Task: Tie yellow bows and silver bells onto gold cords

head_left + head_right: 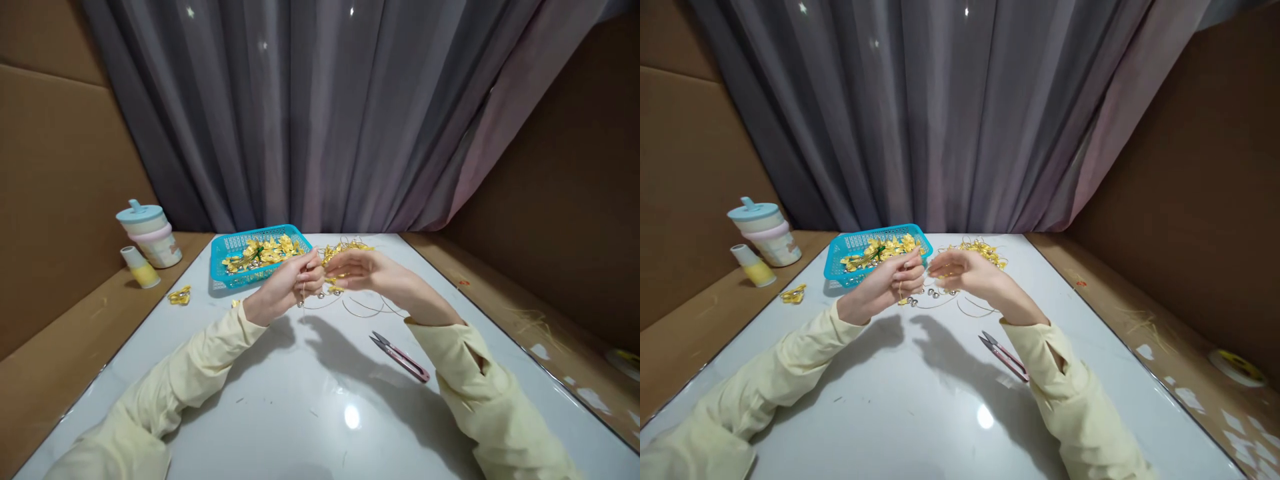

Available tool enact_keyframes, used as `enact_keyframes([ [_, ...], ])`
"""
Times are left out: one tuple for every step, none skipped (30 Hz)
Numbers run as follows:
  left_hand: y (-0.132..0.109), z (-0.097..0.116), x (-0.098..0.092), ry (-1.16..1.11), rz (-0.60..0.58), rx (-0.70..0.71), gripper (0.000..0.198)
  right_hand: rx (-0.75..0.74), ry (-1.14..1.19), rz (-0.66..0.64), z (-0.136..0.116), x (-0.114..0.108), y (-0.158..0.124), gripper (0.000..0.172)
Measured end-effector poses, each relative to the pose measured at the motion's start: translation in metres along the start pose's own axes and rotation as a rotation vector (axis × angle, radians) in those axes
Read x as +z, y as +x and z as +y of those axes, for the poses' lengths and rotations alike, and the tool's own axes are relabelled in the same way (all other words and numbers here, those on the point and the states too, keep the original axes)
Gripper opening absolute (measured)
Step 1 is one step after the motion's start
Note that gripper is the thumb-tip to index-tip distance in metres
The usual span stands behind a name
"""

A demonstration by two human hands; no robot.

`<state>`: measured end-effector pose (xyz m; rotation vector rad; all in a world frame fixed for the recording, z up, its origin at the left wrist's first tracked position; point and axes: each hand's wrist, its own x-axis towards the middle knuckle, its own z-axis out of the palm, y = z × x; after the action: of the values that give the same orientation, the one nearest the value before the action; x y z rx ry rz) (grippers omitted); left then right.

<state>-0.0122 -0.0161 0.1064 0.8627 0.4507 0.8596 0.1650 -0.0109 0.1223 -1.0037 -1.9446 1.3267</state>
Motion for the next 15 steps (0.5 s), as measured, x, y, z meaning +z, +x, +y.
enact_keyframes([
  [-0.001,0.001,0.000,0.013,0.021,0.038,0.042,0.015,0.075,-0.102,0.000,0.004,0.000,0.031],
  [-0.001,0.002,0.000,0.032,0.040,0.070,0.042,0.022,0.135,-0.191,0.001,0.010,0.001,0.036],
  [-0.001,0.002,0.000,0.052,0.057,0.098,0.042,0.024,0.186,-0.263,0.003,0.015,0.003,0.040],
  [-0.002,0.002,0.000,0.074,0.072,0.120,0.041,0.029,0.230,-0.313,0.006,0.022,0.005,0.043],
  [-0.002,0.003,-0.001,0.094,0.086,0.143,0.040,0.041,0.261,-0.350,0.008,0.028,0.007,0.044],
  [-0.002,0.003,-0.001,0.114,0.100,0.168,0.039,0.061,0.280,-0.375,0.011,0.033,0.010,0.043],
  [-0.002,0.004,-0.002,0.135,0.111,0.195,0.039,0.080,0.288,-0.394,0.014,0.038,0.011,0.039],
  [-0.002,0.005,-0.002,0.157,0.120,0.223,0.039,0.091,0.285,-0.407,0.015,0.042,0.012,0.034],
  [-0.002,0.006,-0.003,0.179,0.125,0.252,0.040,0.092,0.275,-0.412,0.016,0.044,0.013,0.028],
  [-0.003,0.008,-0.003,0.201,0.130,0.280,0.041,0.081,0.262,-0.408,0.017,0.045,0.012,0.023],
  [-0.003,0.010,-0.003,0.222,0.136,0.305,0.042,0.066,0.249,-0.399,0.016,0.044,0.011,0.020],
  [-0.003,0.012,-0.003,0.242,0.144,0.327,0.043,0.054,0.232,-0.385,0.015,0.042,0.010,0.020],
  [-0.004,0.014,-0.003,0.260,0.158,0.348,0.043,0.047,0.214,-0.369,0.014,0.039,0.008,0.020],
  [-0.004,0.017,-0.004,0.279,0.178,0.367,0.043,0.045,0.196,-0.348,0.012,0.035,0.007,0.022],
  [-0.004,0.020,-0.005,0.305,0.203,0.383,0.042,0.046,0.176,-0.323,0.010,0.031,0.006,0.024],
])
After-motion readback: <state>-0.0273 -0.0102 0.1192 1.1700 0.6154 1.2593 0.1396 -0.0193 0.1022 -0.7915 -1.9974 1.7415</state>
